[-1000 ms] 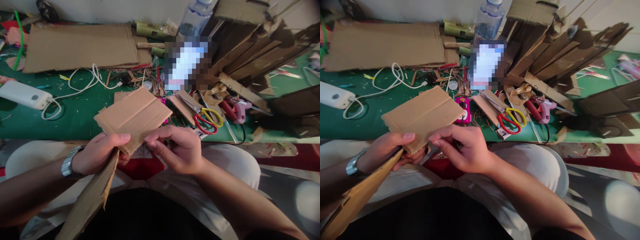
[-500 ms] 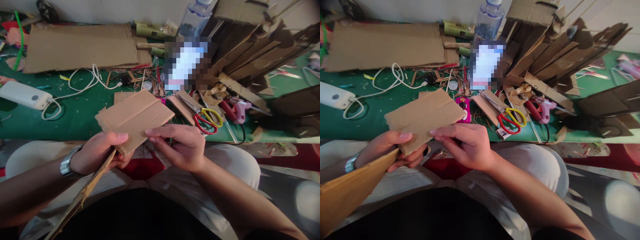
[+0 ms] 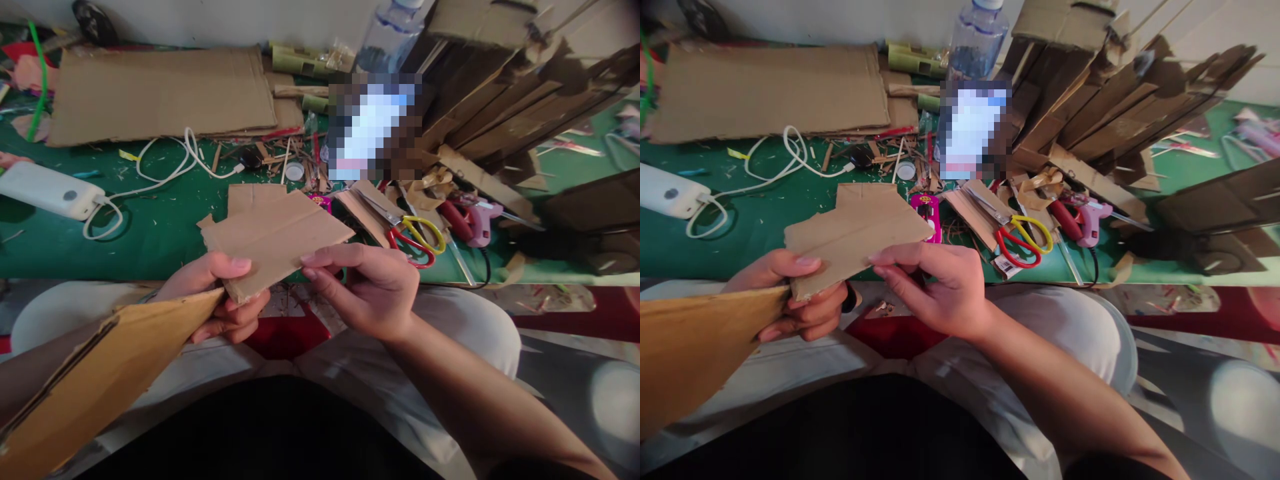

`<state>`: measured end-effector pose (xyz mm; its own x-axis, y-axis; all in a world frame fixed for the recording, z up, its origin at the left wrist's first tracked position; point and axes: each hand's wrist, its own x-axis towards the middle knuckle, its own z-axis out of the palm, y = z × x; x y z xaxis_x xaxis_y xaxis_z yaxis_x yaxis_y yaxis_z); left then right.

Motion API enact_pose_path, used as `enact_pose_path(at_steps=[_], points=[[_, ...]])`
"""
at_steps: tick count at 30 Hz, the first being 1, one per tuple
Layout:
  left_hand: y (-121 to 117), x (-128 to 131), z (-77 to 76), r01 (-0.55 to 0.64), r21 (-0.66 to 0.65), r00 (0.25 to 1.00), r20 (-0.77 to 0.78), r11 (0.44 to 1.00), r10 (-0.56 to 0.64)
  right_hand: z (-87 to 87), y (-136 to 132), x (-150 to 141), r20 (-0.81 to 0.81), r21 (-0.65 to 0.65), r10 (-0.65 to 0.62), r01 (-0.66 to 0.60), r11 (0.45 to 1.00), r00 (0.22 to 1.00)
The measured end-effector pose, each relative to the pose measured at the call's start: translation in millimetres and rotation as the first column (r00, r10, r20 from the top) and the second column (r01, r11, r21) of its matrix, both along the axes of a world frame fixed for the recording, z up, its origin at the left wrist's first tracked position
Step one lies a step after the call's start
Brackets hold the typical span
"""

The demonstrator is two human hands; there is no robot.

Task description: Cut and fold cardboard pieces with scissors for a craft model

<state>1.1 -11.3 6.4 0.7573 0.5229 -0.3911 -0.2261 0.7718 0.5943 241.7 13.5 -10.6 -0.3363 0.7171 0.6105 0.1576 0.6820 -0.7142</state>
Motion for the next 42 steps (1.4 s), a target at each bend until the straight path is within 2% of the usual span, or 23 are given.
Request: enact_pose_path(at_steps=[8, 10, 15, 21, 27, 33, 39, 42], points=[[1.4, -1.1, -3.9, 0.048, -0.022, 0.999, 0.013, 0.999, -0.048, -2.7, 1.3, 0.2, 0.070, 0.138, -0.011, 0.002, 0.990, 0.997], [2.0, -0.5, -4.2, 0.038, -0.011, 0.999, 0.028, 0.999, -0.037, -3.4, -0.5, 0.6, 0.083, 0.127, -0.026, 0.015, 0.992, 0.996], [2.7, 0.4, -3.1, 0.040, -0.010, 0.999, -0.013, 0.999, -0.040, -4.1, -5.1, 1.3, 0.016, -0.014, -0.019, 0.019, 1.000, 1.000], [0.5, 2.4, 0.4, 0.015, -0.010, 1.000, -0.026, 1.000, -0.015, -0.8, 0.3, 1.5, 0.074, 0.122, 0.023, -0.032, 0.992, 0.997], [0.5, 3.7, 1.4, 0.031, -0.025, 0.997, -0.074, 0.999, -0.032, -0.5, -1.0, 1.3, 0.045, 0.060, 0.029, -0.032, 0.998, 0.999], [0.2, 2.2, -3.2, 0.050, -0.003, 0.998, -0.035, 0.999, -0.051, -3.5, -3.3, 0.0, -0.003, 0.086, 0.040, -0.039, 0.996, 0.999], [5.4, -1.4, -0.6, 0.022, 0.049, 0.999, -0.038, 0.999, -0.020, -6.8, -11.1, -0.9, -0.160, -0.118, 0.068, -0.087, 0.989, 0.985], [6.6, -2.1, -0.7, 0.033, 0.068, 0.997, -0.075, 0.997, -0.028, -7.2, -12.5, -0.8, -0.208, -0.154, 0.064, -0.097, 0.983, 0.976]])
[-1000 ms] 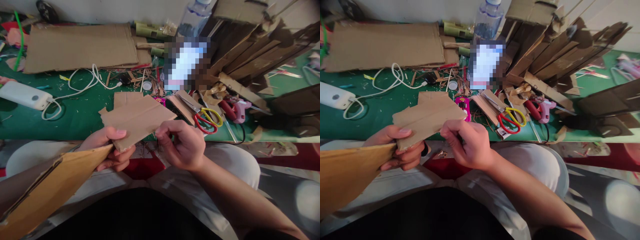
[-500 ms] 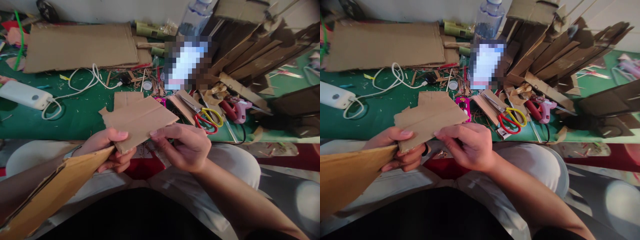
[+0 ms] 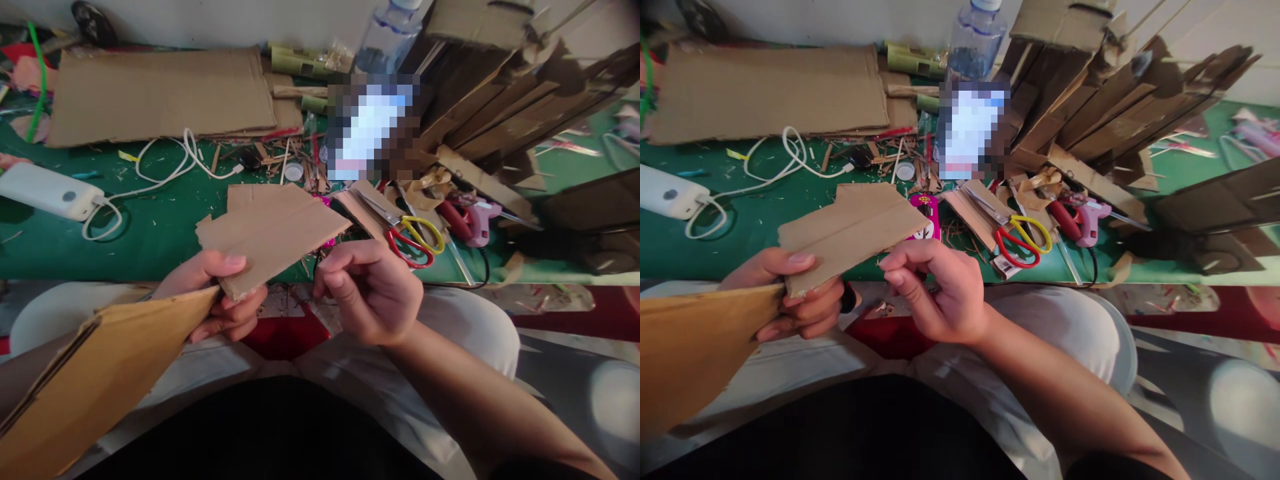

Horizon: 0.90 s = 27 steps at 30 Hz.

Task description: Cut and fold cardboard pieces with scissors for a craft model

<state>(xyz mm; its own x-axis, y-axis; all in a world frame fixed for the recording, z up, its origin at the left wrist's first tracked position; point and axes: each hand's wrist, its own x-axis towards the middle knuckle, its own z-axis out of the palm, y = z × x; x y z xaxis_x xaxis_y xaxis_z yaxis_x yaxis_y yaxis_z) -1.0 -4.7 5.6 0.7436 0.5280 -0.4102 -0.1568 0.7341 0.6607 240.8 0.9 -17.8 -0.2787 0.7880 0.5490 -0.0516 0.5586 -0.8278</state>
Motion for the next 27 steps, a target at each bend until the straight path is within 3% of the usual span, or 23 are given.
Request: enact_pose_path(at_steps=[5, 10, 16, 21, 27], points=[[-1.0, -1.0, -1.8, 0.014, -0.009, 1.000, 0.013, 1.000, -0.014, 2.6, 3.0, 2.4, 0.084, 0.079, -0.017, 0.010, 0.997, 0.996], [-3.0, 0.7, -2.1, -0.004, -0.057, 0.997, 0.071, 0.998, 0.008, 4.8, 7.8, 0.8, 0.179, 0.193, -0.126, 0.091, 0.977, 0.976], [-4.5, 3.9, -0.7, 0.010, -0.078, 0.997, 0.077, 0.997, -0.004, 6.8, 12.1, -0.9, 0.165, 0.252, -0.094, 0.051, 0.966, 0.982], [-6.0, 4.4, -1.8, -0.020, -0.073, 0.997, 0.070, 0.997, 0.025, 5.6, 7.8, 0.5, 0.143, 0.152, -0.078, 0.056, 0.987, 0.987], [-3.4, 0.9, -6.4, -0.033, -0.060, 0.994, 0.105, 0.998, 0.039, 0.1, 2.3, -3.5, -0.109, -0.165, -0.043, 0.025, 0.986, 0.993]])
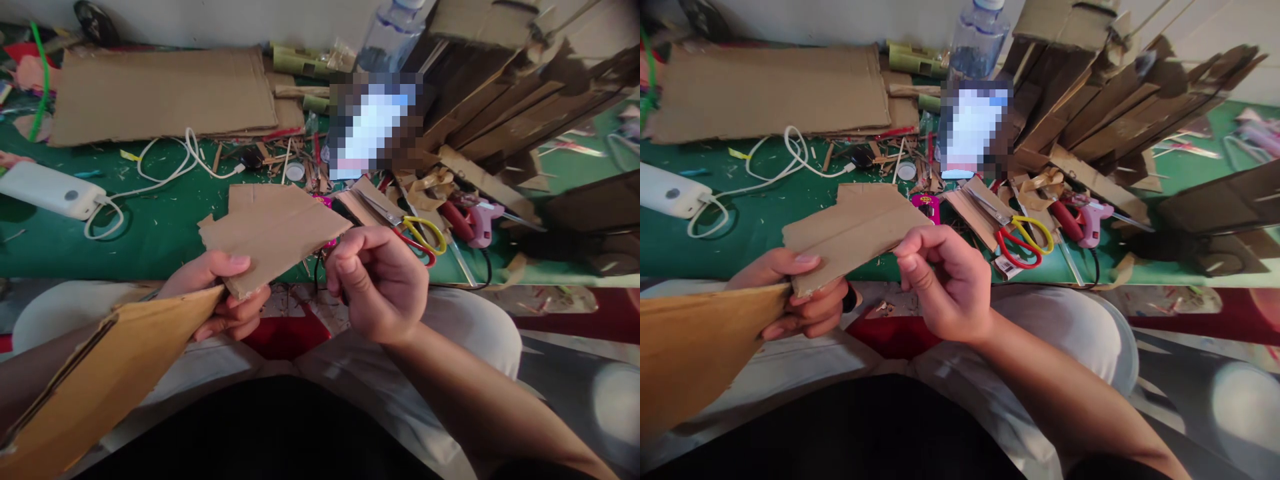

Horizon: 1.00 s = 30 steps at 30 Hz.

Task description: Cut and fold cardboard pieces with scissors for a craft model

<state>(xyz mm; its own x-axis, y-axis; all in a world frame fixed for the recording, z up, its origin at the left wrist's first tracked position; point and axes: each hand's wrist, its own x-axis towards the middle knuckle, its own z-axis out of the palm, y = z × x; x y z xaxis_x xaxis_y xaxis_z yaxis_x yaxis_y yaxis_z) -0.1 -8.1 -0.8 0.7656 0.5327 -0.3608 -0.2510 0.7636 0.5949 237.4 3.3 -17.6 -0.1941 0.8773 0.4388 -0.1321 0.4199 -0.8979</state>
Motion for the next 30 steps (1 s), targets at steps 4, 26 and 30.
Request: enact_pose_path(at_steps=[4, 26, 30], points=[[1.5, 1.3, 1.6, 0.004, 0.009, 1.000, -0.009, 1.000, -0.004, -1.1, 2.0, -2.1, -0.032, 0.009, 0.025, -0.025, 1.000, 0.999], [-6.1, 18.1, 0.7, 0.028, 0.040, 0.960, -0.279, 0.999, -0.015, -1.3, -4.8, -6.2, 0.309, 0.258, 0.175, -0.260, 0.931, 0.935], [-9.5, 17.0, -0.6, 0.026, 0.005, 0.954, -0.298, 1.000, -0.023, -2.4, -6.9, -7.6, 0.239, 0.220, 0.214, -0.268, 0.938, 0.947]])
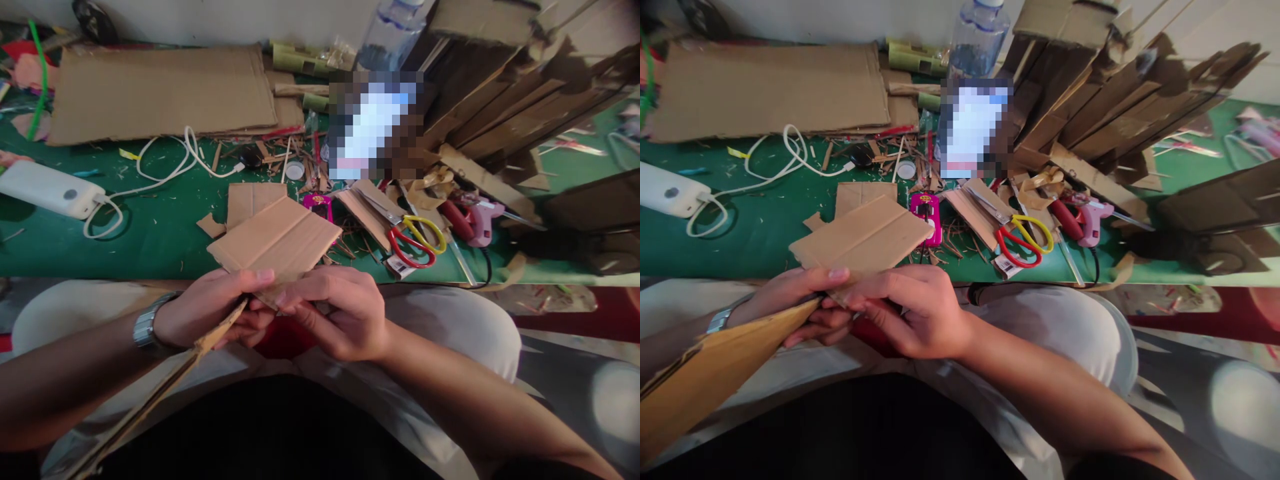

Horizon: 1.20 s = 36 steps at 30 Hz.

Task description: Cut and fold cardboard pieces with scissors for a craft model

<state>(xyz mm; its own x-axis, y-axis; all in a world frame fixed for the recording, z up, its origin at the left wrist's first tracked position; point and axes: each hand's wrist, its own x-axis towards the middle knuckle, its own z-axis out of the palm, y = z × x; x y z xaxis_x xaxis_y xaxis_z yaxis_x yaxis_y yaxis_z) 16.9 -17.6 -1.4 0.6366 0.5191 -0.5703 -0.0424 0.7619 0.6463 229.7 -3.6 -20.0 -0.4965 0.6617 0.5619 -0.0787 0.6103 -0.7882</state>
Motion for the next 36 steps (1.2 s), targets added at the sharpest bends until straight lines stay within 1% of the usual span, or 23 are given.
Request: enact_pose_path(at_steps=[3, 8, 10, 13, 18, 20, 22, 26, 30, 33, 36], points=[[-1.1, -3.1, -2.8, -0.008, -0.002, 1.000, 0.007, 1.000, 0.008, -0.6, -1.7, -0.1, -0.032, -0.038, -0.008, 0.007, 0.999, 0.999], [-0.6, -10.7, -9.2, -0.008, 0.020, 0.999, 0.046, 1.000, 0.007, 3.2, -2.9, 2.3, -0.025, -0.159, -0.100, 0.095, 0.983, 0.995], [-1.0, -12.1, -10.3, -0.029, 0.014, 0.998, 0.059, 0.999, 0.028, 4.7, -2.1, 3.1, -0.018, -0.161, -0.091, 0.087, 0.983, 0.996], [-2.1, -12.3, -10.5, -0.056, 0.000, 0.996, 0.067, 0.998, 0.056, 4.2, 0.0, 2.9, -0.007, -0.068, -0.061, 0.060, 0.996, 0.998], [-3.6, -11.2, -11.4, -0.031, -0.003, 0.998, 0.058, 1.000, 0.031, -2.3, 2.4, 0.7, 0.021, 0.130, -0.095, 0.092, 0.987, 0.995], [-3.9, -10.2, -12.1, -0.020, -0.011, 0.995, 0.095, 1.000, 0.021, -4.3, 3.1, 1.0, 0.031, 0.165, -0.100, 0.094, 0.982, 0.994], [-3.6, -8.7, -12.1, -0.017, -0.027, 0.989, 0.143, 0.999, 0.021, -5.0, 3.7, 2.1, 0.026, 0.170, -0.095, 0.089, 0.981, 0.995], [-2.3, -5.9, -8.5, 0.020, -0.088, 0.967, 0.255, 0.996, 0.003, -4.3, 4.4, 4.5, -0.012, 0.142, -0.066, 0.067, 0.988, 0.998], [-3.9, -4.4, -4.8, 0.051, -0.123, 0.929, 0.370, 0.991, -0.002, -3.4, 3.1, 4.0, -0.061, 0.068, -0.080, 0.084, 0.994, 0.995], [-7.7, -4.5, -7.1, 0.067, -0.131, 0.899, 0.437, 0.989, -0.003, -3.0, 1.7, 2.0, -0.101, 0.030, -0.097, 0.101, 0.994, 0.990], [-11.4, -5.6, -13.2, 0.062, -0.134, 0.878, 0.479, 0.989, 0.010, -2.0, 1.2, 0.0, -0.143, -0.024, -0.101, 0.099, 0.995, 0.985]])
